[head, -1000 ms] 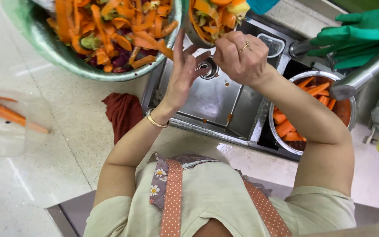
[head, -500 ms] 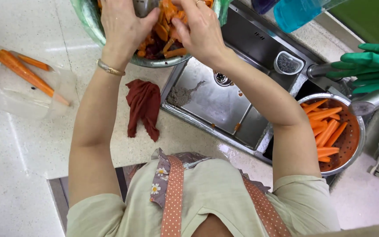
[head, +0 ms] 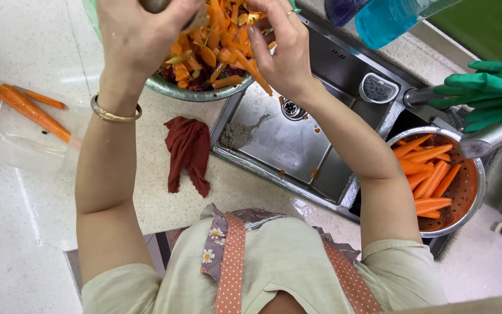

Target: Peeling carrots, discarding peelings, washing carrots in a colander, and placing them into a plastic storage container.

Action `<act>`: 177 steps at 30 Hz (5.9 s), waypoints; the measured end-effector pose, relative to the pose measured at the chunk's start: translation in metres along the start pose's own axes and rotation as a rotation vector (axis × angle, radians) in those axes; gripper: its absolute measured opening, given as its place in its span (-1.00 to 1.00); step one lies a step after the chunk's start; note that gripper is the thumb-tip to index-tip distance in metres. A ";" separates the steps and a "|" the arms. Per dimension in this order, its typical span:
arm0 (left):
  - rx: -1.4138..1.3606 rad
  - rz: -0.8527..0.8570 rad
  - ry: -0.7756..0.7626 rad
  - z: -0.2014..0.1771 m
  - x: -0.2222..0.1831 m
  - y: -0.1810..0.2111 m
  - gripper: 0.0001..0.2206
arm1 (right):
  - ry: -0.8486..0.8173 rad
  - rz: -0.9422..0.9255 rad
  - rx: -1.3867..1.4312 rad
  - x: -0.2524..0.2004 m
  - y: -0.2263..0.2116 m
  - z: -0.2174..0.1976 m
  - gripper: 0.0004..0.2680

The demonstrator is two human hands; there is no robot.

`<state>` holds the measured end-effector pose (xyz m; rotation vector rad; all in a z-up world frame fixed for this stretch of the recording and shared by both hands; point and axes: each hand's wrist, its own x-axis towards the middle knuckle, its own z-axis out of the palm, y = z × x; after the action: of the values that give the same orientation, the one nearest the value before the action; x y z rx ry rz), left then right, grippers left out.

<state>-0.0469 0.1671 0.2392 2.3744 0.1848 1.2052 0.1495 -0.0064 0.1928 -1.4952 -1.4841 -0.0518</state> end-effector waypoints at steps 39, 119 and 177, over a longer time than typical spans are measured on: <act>-0.526 -0.784 -0.704 0.269 -0.202 0.008 -0.42 | -0.287 1.073 -0.207 -0.306 0.233 -0.032 -0.65; -1.289 -1.012 -0.888 0.466 -0.173 0.124 -0.78 | 0.313 1.090 1.318 -0.387 0.134 -0.198 -0.58; -0.359 -0.799 -1.402 0.498 -0.264 -0.003 -0.27 | 0.267 1.532 0.748 -0.340 0.193 -0.100 -0.25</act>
<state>0.1870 -0.0877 -0.2056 1.9349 0.3316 -0.7629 0.2721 -0.2733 -0.0835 -1.4974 0.1586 1.0354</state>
